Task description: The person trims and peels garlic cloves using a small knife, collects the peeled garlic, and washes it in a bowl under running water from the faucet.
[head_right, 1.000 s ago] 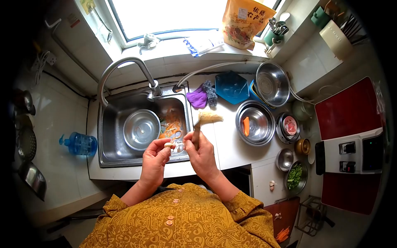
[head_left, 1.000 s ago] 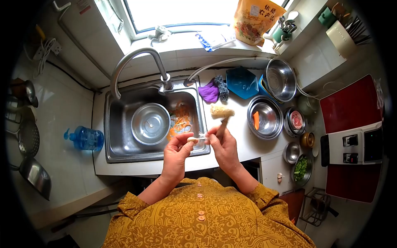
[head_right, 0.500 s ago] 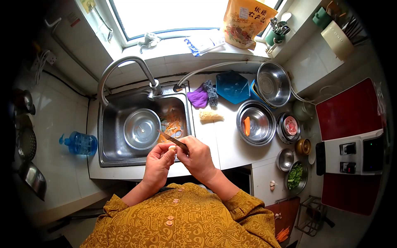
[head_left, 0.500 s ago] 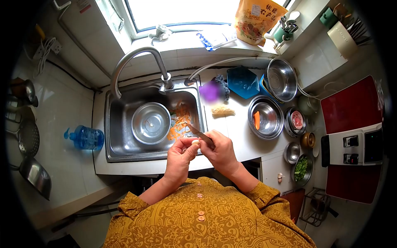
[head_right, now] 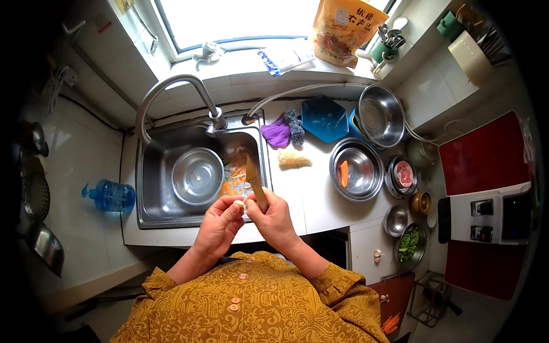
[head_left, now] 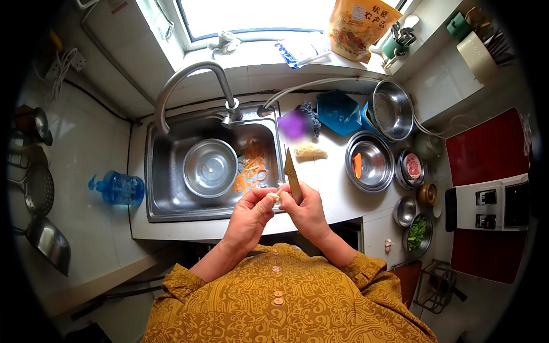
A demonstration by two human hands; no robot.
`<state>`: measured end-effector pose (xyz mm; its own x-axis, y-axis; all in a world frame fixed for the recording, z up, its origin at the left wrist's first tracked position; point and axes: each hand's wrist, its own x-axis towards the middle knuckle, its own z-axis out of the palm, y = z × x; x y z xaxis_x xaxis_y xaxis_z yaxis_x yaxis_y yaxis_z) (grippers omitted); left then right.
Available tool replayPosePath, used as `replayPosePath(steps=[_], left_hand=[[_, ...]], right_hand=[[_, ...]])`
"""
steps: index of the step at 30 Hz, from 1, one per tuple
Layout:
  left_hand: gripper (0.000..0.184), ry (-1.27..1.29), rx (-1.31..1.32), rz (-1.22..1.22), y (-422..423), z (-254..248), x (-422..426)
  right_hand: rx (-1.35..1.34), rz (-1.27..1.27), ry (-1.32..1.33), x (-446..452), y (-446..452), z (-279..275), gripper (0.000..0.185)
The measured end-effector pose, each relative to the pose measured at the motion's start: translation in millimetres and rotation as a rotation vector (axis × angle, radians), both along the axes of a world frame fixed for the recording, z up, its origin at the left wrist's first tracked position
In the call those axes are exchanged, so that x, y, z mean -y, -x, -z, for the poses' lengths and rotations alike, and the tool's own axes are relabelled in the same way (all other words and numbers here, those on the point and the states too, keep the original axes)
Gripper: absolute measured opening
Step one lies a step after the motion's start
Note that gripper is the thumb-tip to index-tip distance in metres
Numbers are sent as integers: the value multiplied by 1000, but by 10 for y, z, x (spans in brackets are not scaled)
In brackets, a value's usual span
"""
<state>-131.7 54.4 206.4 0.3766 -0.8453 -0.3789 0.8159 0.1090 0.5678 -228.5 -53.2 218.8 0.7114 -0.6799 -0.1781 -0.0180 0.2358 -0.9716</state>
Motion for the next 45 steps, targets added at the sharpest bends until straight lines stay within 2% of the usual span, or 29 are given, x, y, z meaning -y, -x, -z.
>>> replayPosePath(steps=[2, 7, 12, 16, 19, 21, 22, 24, 26, 28, 32, 36, 38, 40, 41, 43, 44, 45], left_hand=[[16, 2, 36, -23, -16, 26, -9], [15, 6, 131, -64, 6, 21, -10], [16, -36, 522, -142, 34, -56, -25], [17, -12, 516, -117, 47, -44, -47], [16, -10, 412, -89, 56, -66, -36], [15, 20, 163, 5, 8, -76, -53], [15, 20, 164, 4, -45, -60, -72], [18, 108, -166, 167, -137, -11, -109], [18, 73, -177, 151, -107, -37, -107], [17, 14, -149, 121, -106, -91, -92], [20, 56, -191, 99, -129, -8, -115], [22, 56, -128, 71, -115, -119, -70], [22, 61, -114, 47, -108, -122, -57], [23, 53, 76, 24, -90, -61, -54], [23, 53, 76, 24, -98, -34, -64], [25, 21, 314, 106, -139, 29, -101], [25, 19, 312, 105, -163, 55, -109], [25, 7, 178, 105, -198, 78, -114]], right_hand=[[-44, -82, 90, 30, 39, -36, 12], [-138, -137, 61, 53, 14, -90, 14], [-41, -69, -49, 12, -32, -83, 10], [-70, -119, 26, 29, -29, -210, 8], [-76, -85, 134, -6, -53, -247, 8], [-56, -53, 207, -12, -61, -233, 9], [-48, -65, 255, -1, -61, -226, 9], [-40, -78, 304, 50, -40, -210, 9], [-64, -180, 292, 114, -8, -200, 8], [-38, -161, 205, 84, -28, -264, 8], [44, -133, 50, 73, -24, -177, 3], [-21, -171, 215, 9, -43, -177, 5], [11, -79, 249, -15, -83, -47, 7], [-24, -71, 282, 1, -91, -70, 9], [-48, -129, 296, 14, -83, -103, 8], [-73, -188, 308, 39, -61, -93, 8], [-52, -180, 117, 48, -56, -43, 6], [-29, -174, -75, 55, -67, -10, 5]])
